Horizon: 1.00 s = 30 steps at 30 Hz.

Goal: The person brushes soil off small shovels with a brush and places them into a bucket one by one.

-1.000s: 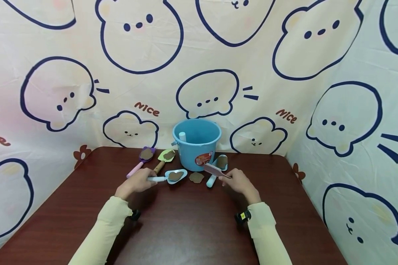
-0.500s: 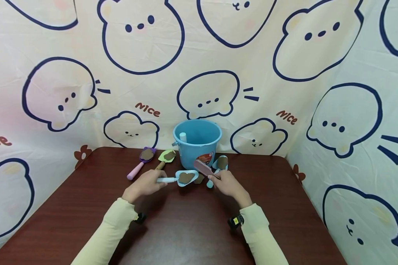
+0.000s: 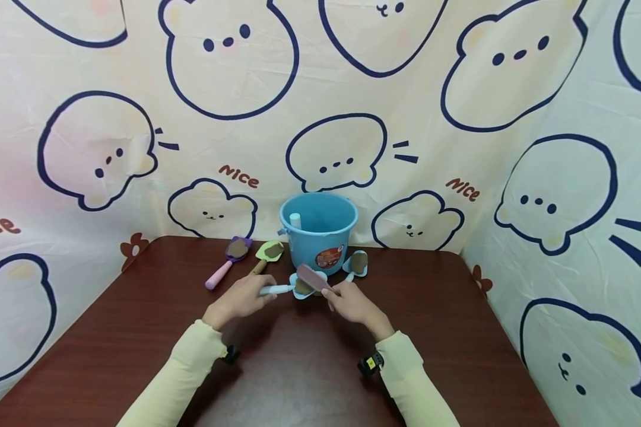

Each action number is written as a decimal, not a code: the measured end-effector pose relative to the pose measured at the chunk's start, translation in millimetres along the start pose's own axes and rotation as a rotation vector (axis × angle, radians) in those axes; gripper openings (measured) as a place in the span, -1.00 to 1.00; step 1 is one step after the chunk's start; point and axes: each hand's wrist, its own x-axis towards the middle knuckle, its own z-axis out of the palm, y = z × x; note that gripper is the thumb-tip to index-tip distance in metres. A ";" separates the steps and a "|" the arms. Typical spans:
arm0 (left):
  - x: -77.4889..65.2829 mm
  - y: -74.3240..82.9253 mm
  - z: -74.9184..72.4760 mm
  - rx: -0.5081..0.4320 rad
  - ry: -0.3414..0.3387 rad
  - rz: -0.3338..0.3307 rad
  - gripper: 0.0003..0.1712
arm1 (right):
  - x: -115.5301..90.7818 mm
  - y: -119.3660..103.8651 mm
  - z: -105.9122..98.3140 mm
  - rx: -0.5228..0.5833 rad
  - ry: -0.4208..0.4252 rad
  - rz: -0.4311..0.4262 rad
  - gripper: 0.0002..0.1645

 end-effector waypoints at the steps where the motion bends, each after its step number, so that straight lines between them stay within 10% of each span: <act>1: 0.1 0.3 0.0 0.002 0.002 0.000 -0.84 | 0.3 -0.8 1.7 0.004 -0.004 0.001 -0.33; 30: -0.3 3.2 -3.4 0.025 0.017 0.012 -0.82 | 5.7 -5.0 27.3 0.411 -0.170 0.110 -0.24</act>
